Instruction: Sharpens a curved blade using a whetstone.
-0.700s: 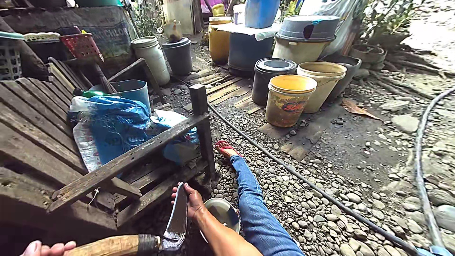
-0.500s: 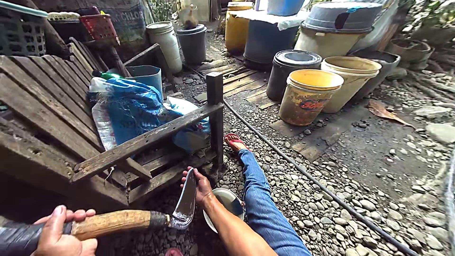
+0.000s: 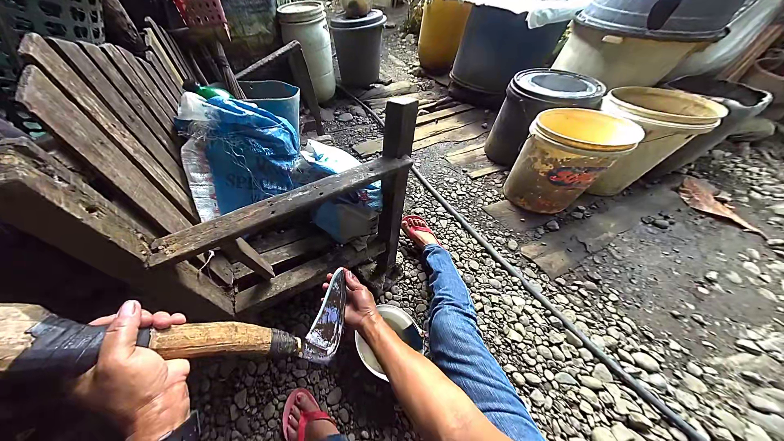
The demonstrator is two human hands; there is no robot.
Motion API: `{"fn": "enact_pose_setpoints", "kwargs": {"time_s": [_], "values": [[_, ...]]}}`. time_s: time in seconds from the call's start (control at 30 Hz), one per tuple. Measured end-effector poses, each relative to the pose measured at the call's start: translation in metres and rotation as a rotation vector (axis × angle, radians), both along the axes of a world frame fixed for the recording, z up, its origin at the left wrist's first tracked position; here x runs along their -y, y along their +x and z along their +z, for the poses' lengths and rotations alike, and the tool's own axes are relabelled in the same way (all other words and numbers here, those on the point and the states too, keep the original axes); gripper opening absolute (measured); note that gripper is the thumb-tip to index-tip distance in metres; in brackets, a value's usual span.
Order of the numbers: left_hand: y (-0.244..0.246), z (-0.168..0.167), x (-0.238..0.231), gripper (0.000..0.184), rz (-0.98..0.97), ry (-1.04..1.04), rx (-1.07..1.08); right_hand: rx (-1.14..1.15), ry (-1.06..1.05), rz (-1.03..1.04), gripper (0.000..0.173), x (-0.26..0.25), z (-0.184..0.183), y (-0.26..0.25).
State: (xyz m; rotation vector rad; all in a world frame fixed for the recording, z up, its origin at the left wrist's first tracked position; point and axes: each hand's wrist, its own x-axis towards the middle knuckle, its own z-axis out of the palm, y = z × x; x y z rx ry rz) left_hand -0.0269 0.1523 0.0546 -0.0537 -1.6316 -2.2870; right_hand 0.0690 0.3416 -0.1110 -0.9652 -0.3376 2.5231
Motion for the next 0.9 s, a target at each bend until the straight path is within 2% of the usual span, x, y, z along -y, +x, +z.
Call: {"fn": "enact_pose_setpoints", "kwargs": {"time_s": [0.07, 0.13, 0.17, 0.2, 0.27, 0.33, 0.43, 0.57, 0.67, 0.8, 0.87, 0.9], "values": [[-0.001, -0.002, 0.0, 0.014, 0.019, -0.011, -0.046, 0.329, 0.381, 0.258, 0.037, -0.01, -0.018, 0.014], [-0.004, -0.003, 0.001, 0.013, 0.041, -0.028, -0.103, 0.73, 0.839, 0.651, 0.034, -0.028, -0.048, 0.04], [-0.006, -0.003, 0.001, 0.013, 0.053, -0.03, -0.125, 0.888, 0.99, 0.875, 0.034, -0.034, -0.058, 0.054], [-0.008, -0.004, 0.0, 0.012, 0.065, -0.029, -0.141, 1.005, 1.056, 1.074, 0.039, -0.034, -0.067, 0.07], [-0.01, -0.007, -0.006, 0.013, 0.081, -0.027, -0.167, 1.14, 1.014, 1.277, 0.056, -0.023, -0.084, 0.093], [-0.015, -0.01, -0.013, 0.013, 0.092, -0.022, -0.185, 1.185, 0.938, 1.32, 0.074, -0.011, -0.108, 0.099], [-0.025, -0.022, -0.021, 0.013, 0.106, -0.006, -0.2, 1.214, 0.832, 1.252, 0.082, 0.0, -0.127, 0.094], [-0.041, -0.03, -0.029, 0.014, 0.15, 0.026, -0.157, 1.203, 0.96, 1.131, 0.082, 0.001, -0.133, 0.106], [-0.049, -0.035, -0.03, 0.014, 0.181, 0.022, -0.136, 1.187, 0.948, 1.19, 0.077, -0.007, -0.136, 0.104], [-0.057, -0.037, -0.03, 0.01, 0.193, -0.026, -0.093, 1.121, 0.955, 1.271, 0.042, -0.03, -0.086, 0.088], [-0.064, -0.038, -0.03, 0.009, 0.201, -0.023, -0.054, 1.015, 0.989, 1.202, 0.037, -0.044, -0.045, 0.087], [-0.068, -0.037, -0.031, 0.009, 0.206, -0.018, -0.029, 0.929, 1.031, 1.125, 0.041, -0.049, -0.022, 0.085]]}}
